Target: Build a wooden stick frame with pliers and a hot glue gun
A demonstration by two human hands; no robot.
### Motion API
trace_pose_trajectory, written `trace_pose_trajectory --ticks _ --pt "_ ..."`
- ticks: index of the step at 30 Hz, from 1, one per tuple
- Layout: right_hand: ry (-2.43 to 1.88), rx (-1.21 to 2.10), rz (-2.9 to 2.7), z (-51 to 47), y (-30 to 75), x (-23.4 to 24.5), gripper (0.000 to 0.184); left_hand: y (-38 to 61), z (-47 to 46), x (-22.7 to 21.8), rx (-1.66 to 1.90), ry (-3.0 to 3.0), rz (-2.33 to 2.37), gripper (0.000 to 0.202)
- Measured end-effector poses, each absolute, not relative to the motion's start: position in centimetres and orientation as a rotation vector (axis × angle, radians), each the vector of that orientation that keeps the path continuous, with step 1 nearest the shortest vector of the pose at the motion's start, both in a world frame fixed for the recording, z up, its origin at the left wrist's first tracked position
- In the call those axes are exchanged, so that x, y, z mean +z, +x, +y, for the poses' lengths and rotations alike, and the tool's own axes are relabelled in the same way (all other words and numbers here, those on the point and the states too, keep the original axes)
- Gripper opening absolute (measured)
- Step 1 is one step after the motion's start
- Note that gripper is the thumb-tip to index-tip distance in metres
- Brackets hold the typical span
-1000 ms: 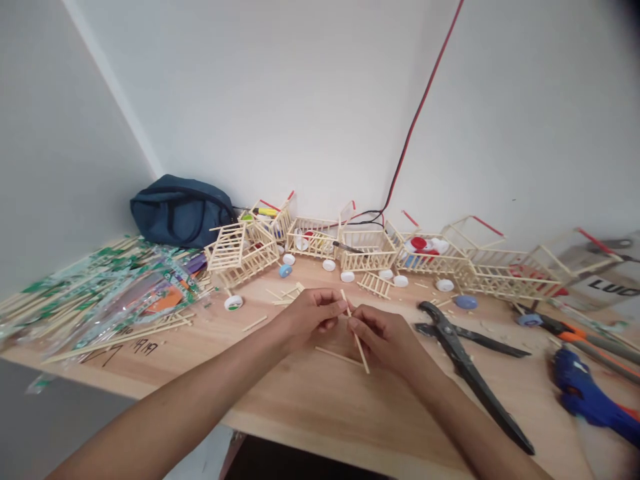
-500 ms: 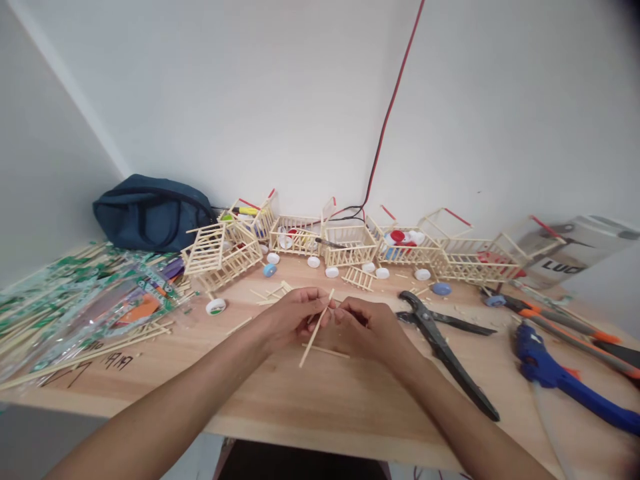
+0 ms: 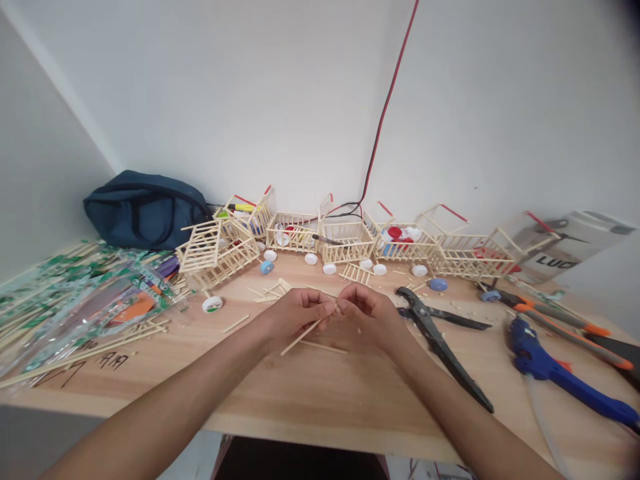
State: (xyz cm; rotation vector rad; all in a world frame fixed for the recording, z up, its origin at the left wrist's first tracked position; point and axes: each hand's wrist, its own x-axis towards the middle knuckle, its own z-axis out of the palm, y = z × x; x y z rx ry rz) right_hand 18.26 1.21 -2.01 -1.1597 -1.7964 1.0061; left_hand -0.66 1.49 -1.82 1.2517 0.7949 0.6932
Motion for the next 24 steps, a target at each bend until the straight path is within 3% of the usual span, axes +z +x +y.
trace_pose_trajectory --ticks 9,24 --pt "-1.116 1.223 -1.722 1.3 18.4 -1.8 0.038 -0.5 1.0 -0.9 0.679 1.446 0.829 0.038" --pt "-1.051 1.327 -1.646 1.2 17.7 -2.0 0.031 -0.3 1.0 -0.7 0.88 1.083 0.742 0.032"
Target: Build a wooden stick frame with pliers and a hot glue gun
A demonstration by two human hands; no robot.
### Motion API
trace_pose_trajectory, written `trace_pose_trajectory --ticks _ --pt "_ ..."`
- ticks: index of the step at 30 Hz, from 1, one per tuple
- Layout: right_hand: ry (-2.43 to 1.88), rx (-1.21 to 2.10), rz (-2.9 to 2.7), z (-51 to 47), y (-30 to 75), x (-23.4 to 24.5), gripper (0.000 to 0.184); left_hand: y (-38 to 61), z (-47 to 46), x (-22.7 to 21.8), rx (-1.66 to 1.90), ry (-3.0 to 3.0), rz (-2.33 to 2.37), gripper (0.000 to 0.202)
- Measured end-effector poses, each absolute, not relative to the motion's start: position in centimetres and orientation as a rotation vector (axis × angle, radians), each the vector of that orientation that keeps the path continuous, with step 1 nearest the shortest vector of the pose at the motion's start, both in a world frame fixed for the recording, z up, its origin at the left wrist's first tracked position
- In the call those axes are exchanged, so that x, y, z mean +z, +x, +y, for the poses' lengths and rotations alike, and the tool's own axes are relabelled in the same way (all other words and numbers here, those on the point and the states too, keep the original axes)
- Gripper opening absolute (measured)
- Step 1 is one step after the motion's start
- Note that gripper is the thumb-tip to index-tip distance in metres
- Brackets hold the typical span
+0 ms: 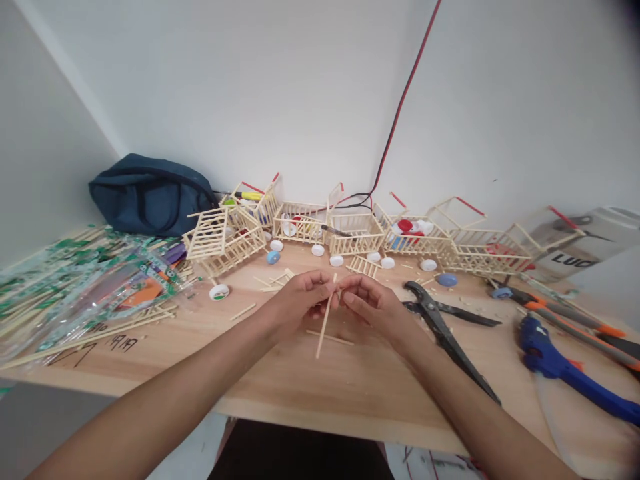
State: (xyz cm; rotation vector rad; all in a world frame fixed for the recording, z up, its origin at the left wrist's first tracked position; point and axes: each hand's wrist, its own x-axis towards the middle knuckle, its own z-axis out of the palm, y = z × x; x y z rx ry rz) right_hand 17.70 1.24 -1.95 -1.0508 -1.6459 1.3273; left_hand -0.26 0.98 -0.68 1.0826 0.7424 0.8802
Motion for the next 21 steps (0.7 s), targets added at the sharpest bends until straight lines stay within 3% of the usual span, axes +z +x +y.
trace_pose_trajectory --ticks 10,21 --pt "-1.195 1.297 -1.737 1.15 18.02 -2.41 0.027 -0.59 1.31 -0.74 0.899 0.947 0.737 0.021" --pt "-0.996 1.397 -1.597 1.39 18.33 -2.49 0.041 -0.7 1.54 -0.77 0.9 0.88 0.738 0.016"
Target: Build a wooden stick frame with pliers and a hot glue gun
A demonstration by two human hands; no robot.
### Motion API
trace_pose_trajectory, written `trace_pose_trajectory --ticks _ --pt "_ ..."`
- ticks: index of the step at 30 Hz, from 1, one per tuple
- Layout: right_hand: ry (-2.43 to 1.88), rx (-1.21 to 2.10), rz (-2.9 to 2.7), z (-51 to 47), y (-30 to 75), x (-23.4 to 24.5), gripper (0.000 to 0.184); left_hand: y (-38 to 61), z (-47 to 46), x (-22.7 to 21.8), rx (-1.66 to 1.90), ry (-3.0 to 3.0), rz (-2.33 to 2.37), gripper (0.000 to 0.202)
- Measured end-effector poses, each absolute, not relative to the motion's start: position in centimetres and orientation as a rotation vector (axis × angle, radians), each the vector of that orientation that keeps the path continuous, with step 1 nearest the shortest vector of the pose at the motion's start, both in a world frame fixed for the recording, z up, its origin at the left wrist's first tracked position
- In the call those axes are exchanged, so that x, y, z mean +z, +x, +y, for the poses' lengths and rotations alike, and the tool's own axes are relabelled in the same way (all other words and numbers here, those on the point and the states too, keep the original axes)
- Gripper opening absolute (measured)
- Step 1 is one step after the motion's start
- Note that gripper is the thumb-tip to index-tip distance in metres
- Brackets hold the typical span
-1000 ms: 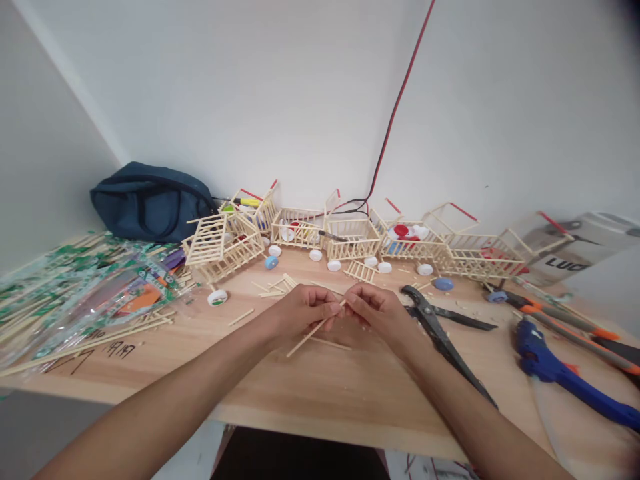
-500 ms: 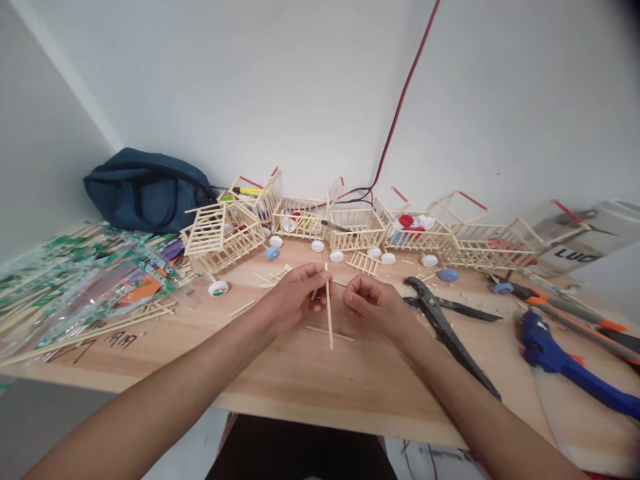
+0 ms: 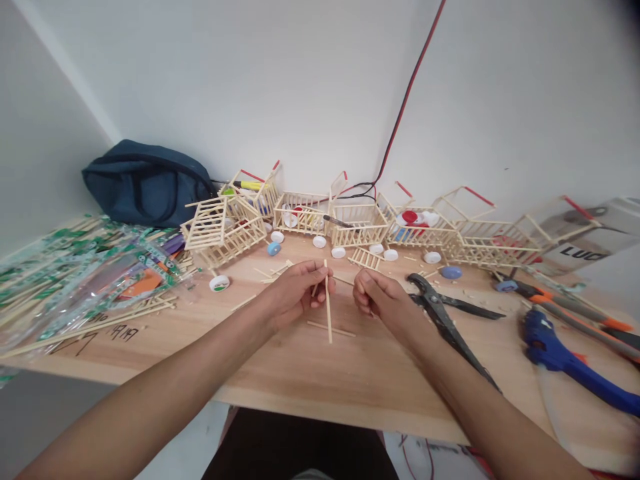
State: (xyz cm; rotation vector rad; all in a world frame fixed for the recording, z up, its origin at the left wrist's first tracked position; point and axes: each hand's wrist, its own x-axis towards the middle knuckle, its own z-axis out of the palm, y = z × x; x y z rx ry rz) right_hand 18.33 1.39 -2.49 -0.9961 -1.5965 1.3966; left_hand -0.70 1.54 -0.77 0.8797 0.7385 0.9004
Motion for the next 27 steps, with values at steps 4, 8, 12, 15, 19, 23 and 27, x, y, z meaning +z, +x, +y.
trace_pose_trajectory --ticks 4,8,12,15,19,23,27 --pt "-1.131 1.351 -1.621 1.26 18.2 -2.24 0.036 -0.74 1.46 -0.73 0.919 0.871 0.73 0.019" --pt "-1.263 1.355 -1.609 1.15 18.0 -1.91 0.034 -0.76 1.43 -0.75 0.902 0.876 0.712 0.024" --pt "-1.258 1.359 -1.564 1.09 18.02 -1.73 0.036 -0.73 1.43 -0.77 0.885 0.873 0.712 0.027" --pt "-1.204 1.41 -1.529 1.11 18.16 -1.91 0.037 -0.61 1.37 -0.79 0.87 0.898 0.728 0.03" --pt "-1.102 1.411 -1.461 1.05 18.23 -2.11 0.037 -0.35 1.09 -0.73 0.812 1.013 0.812 0.031" --pt "-1.071 1.338 -1.514 0.92 18.23 -2.12 0.034 -0.37 0.86 -0.43 0.869 1.149 0.861 0.03" --pt "-1.118 1.251 -1.602 0.96 18.36 -2.33 0.034 -0.67 0.95 -0.31 0.907 1.16 0.941 0.028"
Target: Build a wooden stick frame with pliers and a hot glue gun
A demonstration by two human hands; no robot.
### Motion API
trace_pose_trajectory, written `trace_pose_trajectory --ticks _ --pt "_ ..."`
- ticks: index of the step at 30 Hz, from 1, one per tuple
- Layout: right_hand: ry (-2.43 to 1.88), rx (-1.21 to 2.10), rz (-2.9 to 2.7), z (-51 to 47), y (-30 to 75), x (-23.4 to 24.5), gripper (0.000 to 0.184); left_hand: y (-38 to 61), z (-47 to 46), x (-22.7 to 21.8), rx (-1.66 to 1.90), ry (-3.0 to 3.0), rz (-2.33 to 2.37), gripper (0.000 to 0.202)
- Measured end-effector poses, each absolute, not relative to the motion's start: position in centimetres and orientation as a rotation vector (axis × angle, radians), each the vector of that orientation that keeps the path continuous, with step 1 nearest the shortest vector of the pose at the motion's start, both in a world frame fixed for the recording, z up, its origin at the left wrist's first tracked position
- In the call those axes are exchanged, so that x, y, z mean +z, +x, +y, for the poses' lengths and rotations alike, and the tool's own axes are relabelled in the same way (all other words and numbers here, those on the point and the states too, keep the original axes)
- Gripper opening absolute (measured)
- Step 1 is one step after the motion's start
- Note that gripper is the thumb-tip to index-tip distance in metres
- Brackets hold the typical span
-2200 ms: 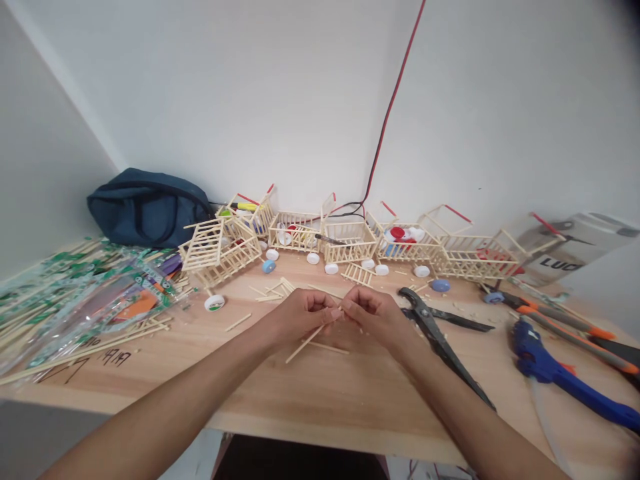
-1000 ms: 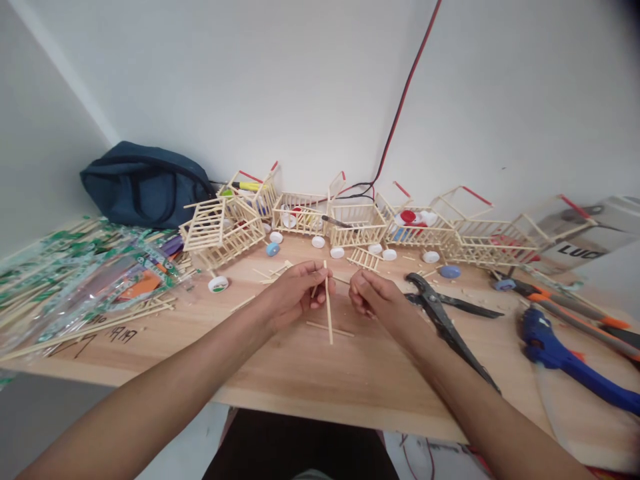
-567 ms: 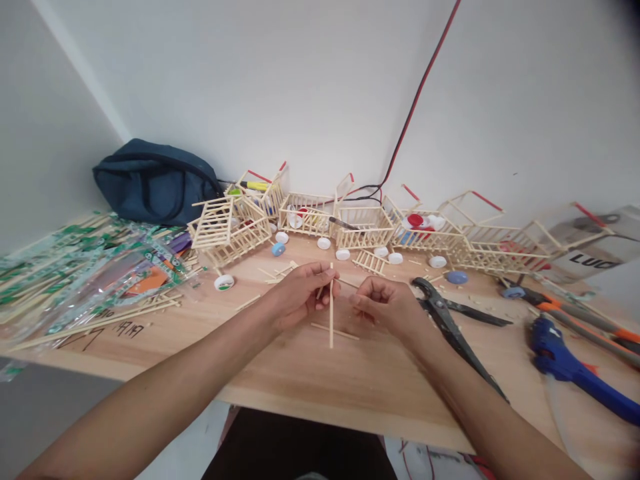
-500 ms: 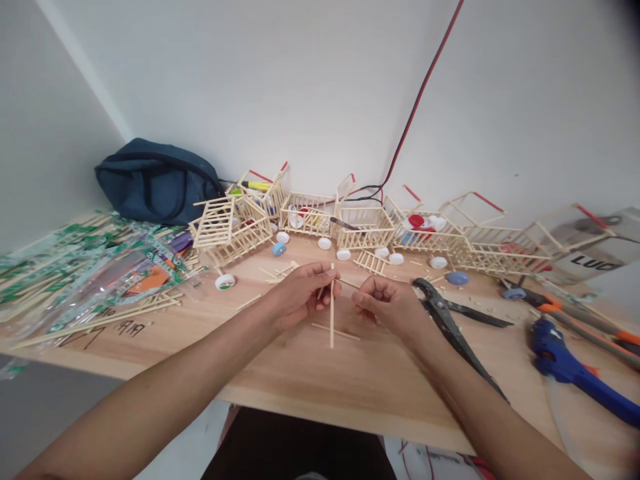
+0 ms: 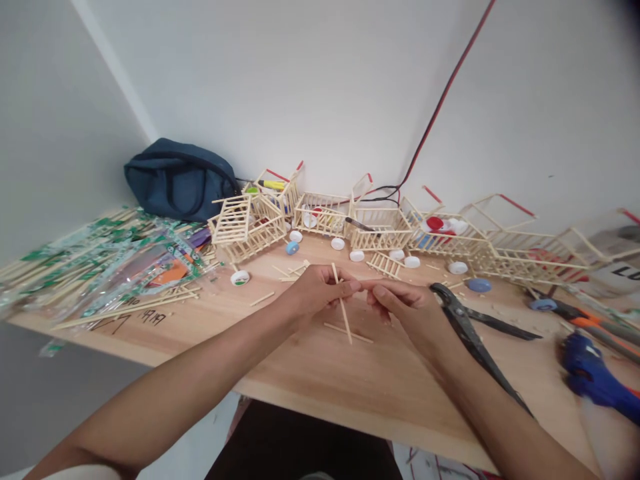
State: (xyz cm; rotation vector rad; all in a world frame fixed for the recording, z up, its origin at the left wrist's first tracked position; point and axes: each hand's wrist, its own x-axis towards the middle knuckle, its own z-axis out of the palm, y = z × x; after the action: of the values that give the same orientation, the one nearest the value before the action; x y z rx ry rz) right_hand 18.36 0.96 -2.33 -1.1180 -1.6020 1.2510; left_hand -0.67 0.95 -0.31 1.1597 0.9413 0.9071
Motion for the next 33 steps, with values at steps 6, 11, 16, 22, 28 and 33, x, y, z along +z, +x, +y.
trace_pose_trajectory --ticks 6,11,16,22,28,33 --pt "-1.13 1.181 -1.678 1.1 18.6 -2.4 0.037 -0.8 1.1 -0.2 0.877 1.16 0.954 0.021" --pt "-1.108 1.109 -1.761 1.2 18.8 -2.7 0.034 -0.7 1.1 -0.3 0.873 1.228 1.027 0.012" --pt "-1.112 1.161 -1.706 1.2 18.7 -2.9 0.034 -0.5 1.0 -0.3 0.925 1.281 1.024 0.014" --pt "-1.028 1.282 -1.677 1.0 18.4 -2.6 0.03 -0.4 0.8 0.2 0.953 1.207 0.987 0.011" --pt "-0.949 1.662 -1.399 0.8 18.5 -2.2 0.038 -0.5 1.0 0.0 0.933 1.157 0.943 0.012" --pt "-0.926 1.677 -1.296 0.9 18.7 -1.6 0.032 -0.5 1.3 -0.1 0.881 1.117 0.92 0.016"
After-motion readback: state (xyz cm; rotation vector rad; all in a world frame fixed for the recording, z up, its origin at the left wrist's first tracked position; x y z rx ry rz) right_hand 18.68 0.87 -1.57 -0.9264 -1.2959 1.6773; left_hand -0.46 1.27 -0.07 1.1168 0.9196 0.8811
